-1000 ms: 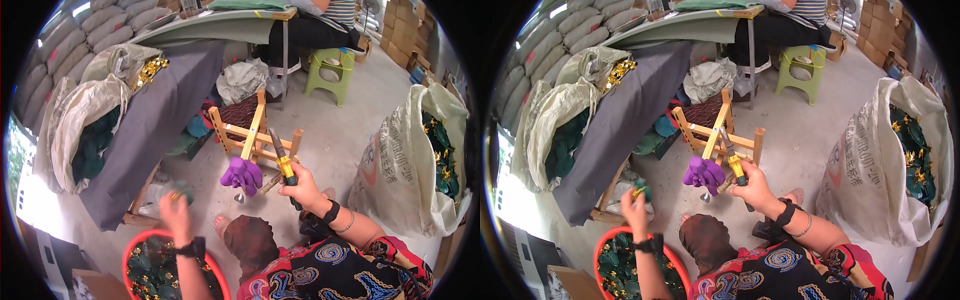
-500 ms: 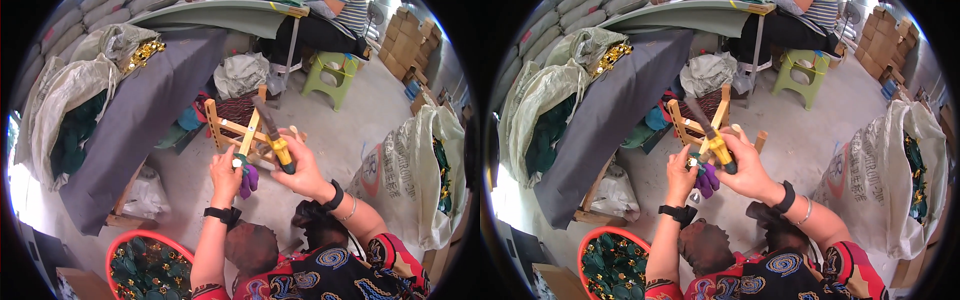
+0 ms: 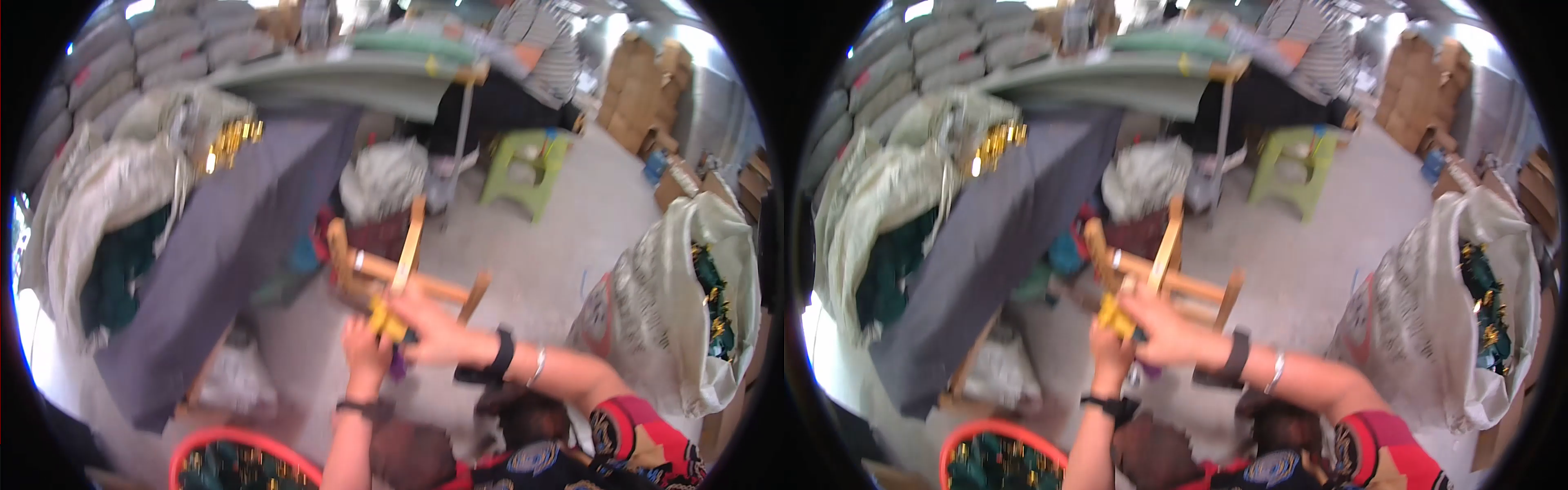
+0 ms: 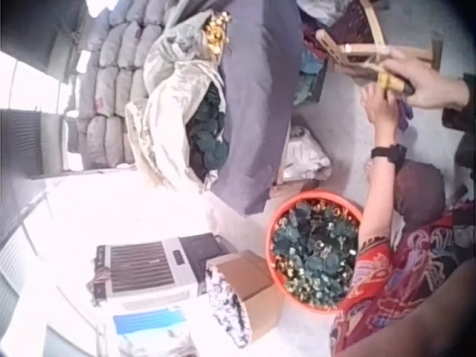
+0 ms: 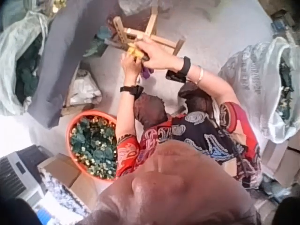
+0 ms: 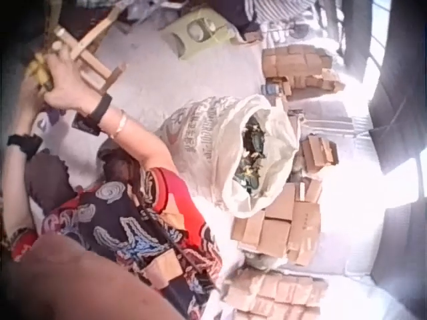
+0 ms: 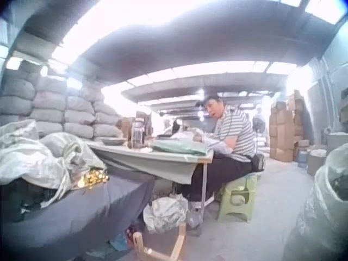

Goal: Manually assembling plastic and metal components using pliers and a wooden jig.

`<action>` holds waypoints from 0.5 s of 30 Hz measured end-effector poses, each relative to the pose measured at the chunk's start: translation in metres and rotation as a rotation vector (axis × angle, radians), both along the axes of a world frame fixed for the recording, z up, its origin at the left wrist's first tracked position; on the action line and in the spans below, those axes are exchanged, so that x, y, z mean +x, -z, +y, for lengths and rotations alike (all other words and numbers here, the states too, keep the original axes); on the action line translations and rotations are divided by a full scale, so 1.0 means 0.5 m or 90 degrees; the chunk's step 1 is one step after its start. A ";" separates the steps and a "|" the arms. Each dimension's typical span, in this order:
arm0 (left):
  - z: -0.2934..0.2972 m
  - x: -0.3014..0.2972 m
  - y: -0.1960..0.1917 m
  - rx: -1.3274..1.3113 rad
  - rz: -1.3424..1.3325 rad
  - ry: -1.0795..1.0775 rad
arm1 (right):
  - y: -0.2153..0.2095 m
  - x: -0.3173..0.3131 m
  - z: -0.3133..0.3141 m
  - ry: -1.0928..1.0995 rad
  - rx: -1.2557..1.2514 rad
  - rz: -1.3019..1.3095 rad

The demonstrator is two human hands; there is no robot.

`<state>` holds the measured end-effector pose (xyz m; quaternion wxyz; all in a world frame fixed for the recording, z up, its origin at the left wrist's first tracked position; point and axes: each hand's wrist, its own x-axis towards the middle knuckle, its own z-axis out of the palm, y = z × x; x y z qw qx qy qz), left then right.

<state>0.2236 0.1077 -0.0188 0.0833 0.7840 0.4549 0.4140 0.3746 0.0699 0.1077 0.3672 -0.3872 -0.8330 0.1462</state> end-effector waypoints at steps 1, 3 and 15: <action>-0.002 -0.001 0.002 -0.001 -0.046 -0.004 | -0.007 0.002 0.009 -0.044 -0.080 0.005; -0.013 0.001 -0.020 -0.011 -0.089 0.010 | -0.043 0.012 -0.010 -0.075 -0.025 0.017; -0.022 0.037 -0.081 -0.046 -0.184 0.027 | -0.266 0.104 -0.053 0.202 0.296 -0.098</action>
